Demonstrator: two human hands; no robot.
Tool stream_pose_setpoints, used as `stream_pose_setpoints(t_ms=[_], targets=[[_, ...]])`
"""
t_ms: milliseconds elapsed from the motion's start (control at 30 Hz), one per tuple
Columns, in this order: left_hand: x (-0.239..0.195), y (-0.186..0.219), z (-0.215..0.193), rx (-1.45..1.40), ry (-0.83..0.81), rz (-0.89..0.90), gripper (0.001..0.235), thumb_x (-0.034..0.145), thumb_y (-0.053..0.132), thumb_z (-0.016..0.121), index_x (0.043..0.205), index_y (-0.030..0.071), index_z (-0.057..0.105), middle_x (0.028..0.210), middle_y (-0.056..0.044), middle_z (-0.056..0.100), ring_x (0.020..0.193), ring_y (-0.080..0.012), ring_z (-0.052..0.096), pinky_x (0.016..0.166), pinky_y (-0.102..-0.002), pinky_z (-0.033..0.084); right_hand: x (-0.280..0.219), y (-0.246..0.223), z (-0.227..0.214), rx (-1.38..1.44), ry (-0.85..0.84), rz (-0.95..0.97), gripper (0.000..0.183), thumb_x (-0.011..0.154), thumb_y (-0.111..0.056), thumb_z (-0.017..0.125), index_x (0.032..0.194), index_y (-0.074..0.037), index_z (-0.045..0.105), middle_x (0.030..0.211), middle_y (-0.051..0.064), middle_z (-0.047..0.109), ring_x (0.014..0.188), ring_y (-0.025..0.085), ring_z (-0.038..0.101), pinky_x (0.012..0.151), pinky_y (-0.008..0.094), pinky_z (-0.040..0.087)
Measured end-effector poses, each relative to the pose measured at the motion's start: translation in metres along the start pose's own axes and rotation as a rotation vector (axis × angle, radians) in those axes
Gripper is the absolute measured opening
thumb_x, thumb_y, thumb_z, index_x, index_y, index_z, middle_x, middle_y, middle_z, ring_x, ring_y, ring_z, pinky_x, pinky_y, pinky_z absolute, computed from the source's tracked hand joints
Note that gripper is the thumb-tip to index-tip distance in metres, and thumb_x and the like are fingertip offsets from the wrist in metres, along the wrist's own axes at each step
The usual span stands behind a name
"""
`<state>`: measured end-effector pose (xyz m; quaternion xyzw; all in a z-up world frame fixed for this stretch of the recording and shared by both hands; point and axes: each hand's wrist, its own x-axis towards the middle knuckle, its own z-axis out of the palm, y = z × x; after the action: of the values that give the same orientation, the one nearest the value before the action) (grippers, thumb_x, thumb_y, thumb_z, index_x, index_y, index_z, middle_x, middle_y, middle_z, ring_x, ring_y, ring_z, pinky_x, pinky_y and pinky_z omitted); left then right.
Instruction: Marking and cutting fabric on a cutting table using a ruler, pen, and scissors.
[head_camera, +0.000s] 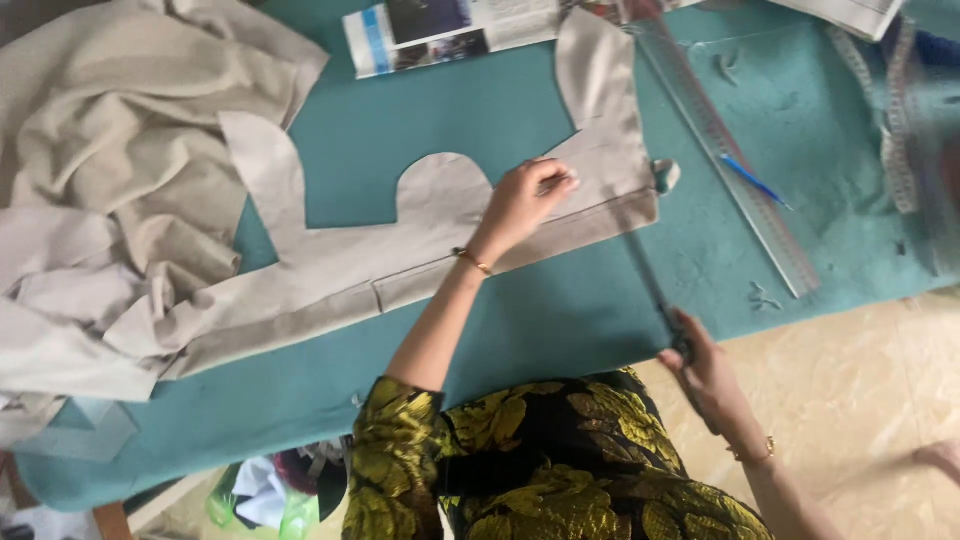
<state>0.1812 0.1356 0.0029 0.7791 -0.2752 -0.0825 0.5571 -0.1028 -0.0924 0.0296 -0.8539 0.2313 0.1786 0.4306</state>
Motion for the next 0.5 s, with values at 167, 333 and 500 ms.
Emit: stream_pose_setpoints(t_ms=[167,333,500], targets=[[0.041,0.012,0.095,0.06,-0.021,0.007,0.022,0.094,0.035,0.069,0.106,0.017,0.072,0.096,-0.01,0.073,0.095,-0.0352,0.072,0.084,-0.045,0.057,0.006,-0.011,-0.042,0.024,0.196,0.17,0.069,0.1,-0.042,0.055,0.16,-0.012,0.041,0.13,0.037,0.062,0.119,0.059,0.056,0.101,0.067,0.044],[0.059,-0.027,0.174,0.479,0.016,0.057,0.055,0.072,0.043,0.087,0.118,0.024,0.065,0.105,-0.005,0.066,0.096,-0.0314,0.072,0.086,-0.048,0.057,0.027,-0.012,-0.053,-0.141,0.23,0.18,0.076,0.093,-0.057,0.065,0.157,-0.019,0.047,0.121,0.033,0.067,0.114,0.055,0.061,0.099,0.063,0.046],[0.062,-0.008,0.133,0.435,0.061,0.096,0.023,0.096,0.022,0.063,0.077,0.009,0.057,0.069,-0.01,0.064,0.068,-0.0291,0.062,0.062,-0.045,0.047,0.047,-0.011,-0.057,-0.339,0.264,0.017,0.073,0.091,-0.044,0.073,0.148,-0.003,0.053,0.121,0.027,0.068,0.108,0.048,0.063,0.079,0.053,0.049]])
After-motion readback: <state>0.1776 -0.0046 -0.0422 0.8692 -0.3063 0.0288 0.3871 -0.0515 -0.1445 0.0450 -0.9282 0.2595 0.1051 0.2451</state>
